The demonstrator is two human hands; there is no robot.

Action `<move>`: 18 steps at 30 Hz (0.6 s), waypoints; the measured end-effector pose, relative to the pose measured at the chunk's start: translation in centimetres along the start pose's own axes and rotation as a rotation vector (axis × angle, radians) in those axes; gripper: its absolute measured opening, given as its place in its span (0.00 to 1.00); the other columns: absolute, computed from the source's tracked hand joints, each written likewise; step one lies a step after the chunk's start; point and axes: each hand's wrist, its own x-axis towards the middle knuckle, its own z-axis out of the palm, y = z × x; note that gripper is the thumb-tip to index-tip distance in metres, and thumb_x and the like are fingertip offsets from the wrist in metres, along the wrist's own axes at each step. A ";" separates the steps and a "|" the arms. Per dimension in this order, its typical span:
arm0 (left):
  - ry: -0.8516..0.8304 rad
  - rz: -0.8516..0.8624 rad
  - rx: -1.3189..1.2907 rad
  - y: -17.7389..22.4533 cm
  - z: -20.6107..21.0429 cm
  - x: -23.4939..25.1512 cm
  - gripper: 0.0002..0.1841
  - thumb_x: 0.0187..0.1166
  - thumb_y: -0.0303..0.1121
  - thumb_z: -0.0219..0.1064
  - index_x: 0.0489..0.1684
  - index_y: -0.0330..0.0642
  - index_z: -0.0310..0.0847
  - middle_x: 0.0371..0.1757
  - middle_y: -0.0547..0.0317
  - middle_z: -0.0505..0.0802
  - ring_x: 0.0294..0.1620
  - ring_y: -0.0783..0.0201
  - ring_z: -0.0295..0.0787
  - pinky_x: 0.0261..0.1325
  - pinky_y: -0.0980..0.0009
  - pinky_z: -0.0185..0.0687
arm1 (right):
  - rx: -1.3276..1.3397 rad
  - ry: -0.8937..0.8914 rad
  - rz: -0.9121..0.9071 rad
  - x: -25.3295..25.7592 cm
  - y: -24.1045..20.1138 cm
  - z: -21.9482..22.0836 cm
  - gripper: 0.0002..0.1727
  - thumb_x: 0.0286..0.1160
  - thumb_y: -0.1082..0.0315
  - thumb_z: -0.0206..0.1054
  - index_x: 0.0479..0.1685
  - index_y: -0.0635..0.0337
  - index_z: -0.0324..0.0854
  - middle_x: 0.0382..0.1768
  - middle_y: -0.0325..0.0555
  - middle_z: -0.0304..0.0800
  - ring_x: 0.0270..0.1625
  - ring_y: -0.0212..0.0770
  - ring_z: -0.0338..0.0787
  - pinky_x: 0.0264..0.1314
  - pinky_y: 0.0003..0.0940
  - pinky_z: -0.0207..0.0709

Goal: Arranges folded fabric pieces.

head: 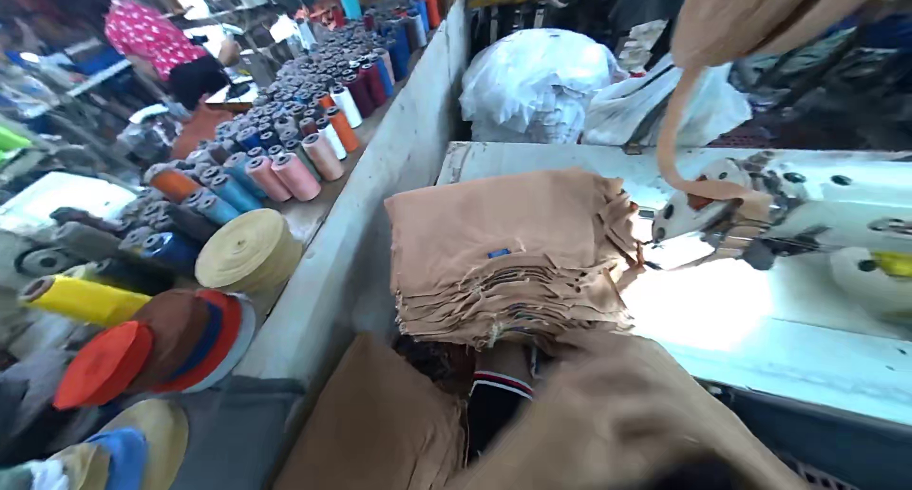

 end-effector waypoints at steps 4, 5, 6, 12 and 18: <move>0.175 -0.419 0.773 -10.0 -5.0 2.1 0.21 0.80 0.48 0.70 0.56 0.39 0.92 0.55 0.43 0.93 0.60 0.46 0.90 0.67 0.50 0.84 | 0.118 0.036 0.041 -0.6 -0.6 0.7 0.24 0.80 0.42 0.64 0.56 0.50 0.90 0.47 0.42 0.96 0.47 0.42 0.95 0.48 0.51 0.89; 0.167 -0.476 0.807 -11.4 -5.4 2.1 0.23 0.79 0.49 0.71 0.57 0.37 0.91 0.58 0.40 0.92 0.62 0.43 0.89 0.69 0.47 0.82 | 0.144 0.023 0.038 -0.7 -0.8 1.0 0.25 0.81 0.41 0.64 0.57 0.50 0.90 0.49 0.41 0.96 0.50 0.41 0.95 0.52 0.50 0.89; 0.156 -0.494 0.826 -12.1 -5.5 2.0 0.23 0.78 0.49 0.72 0.57 0.36 0.91 0.58 0.39 0.91 0.64 0.41 0.88 0.71 0.46 0.81 | 0.158 0.011 0.030 -0.7 -1.1 1.3 0.25 0.82 0.41 0.63 0.58 0.50 0.90 0.50 0.41 0.96 0.52 0.40 0.95 0.54 0.49 0.89; 0.212 -0.478 0.876 -12.4 -4.7 2.3 0.23 0.79 0.51 0.70 0.52 0.38 0.93 0.53 0.44 0.94 0.58 0.44 0.91 0.67 0.45 0.82 | 0.142 -0.005 -0.024 -0.6 -1.1 1.9 0.22 0.82 0.43 0.63 0.55 0.49 0.89 0.44 0.40 0.95 0.46 0.40 0.94 0.45 0.47 0.88; 0.177 -0.451 0.848 -12.8 -5.1 2.9 0.11 0.82 0.34 0.67 0.47 0.39 0.94 0.47 0.47 0.96 0.52 0.50 0.94 0.60 0.50 0.88 | 0.108 -0.002 -0.077 1.8 -2.4 0.4 0.23 0.84 0.42 0.61 0.59 0.48 0.88 0.43 0.40 0.93 0.45 0.40 0.93 0.43 0.46 0.86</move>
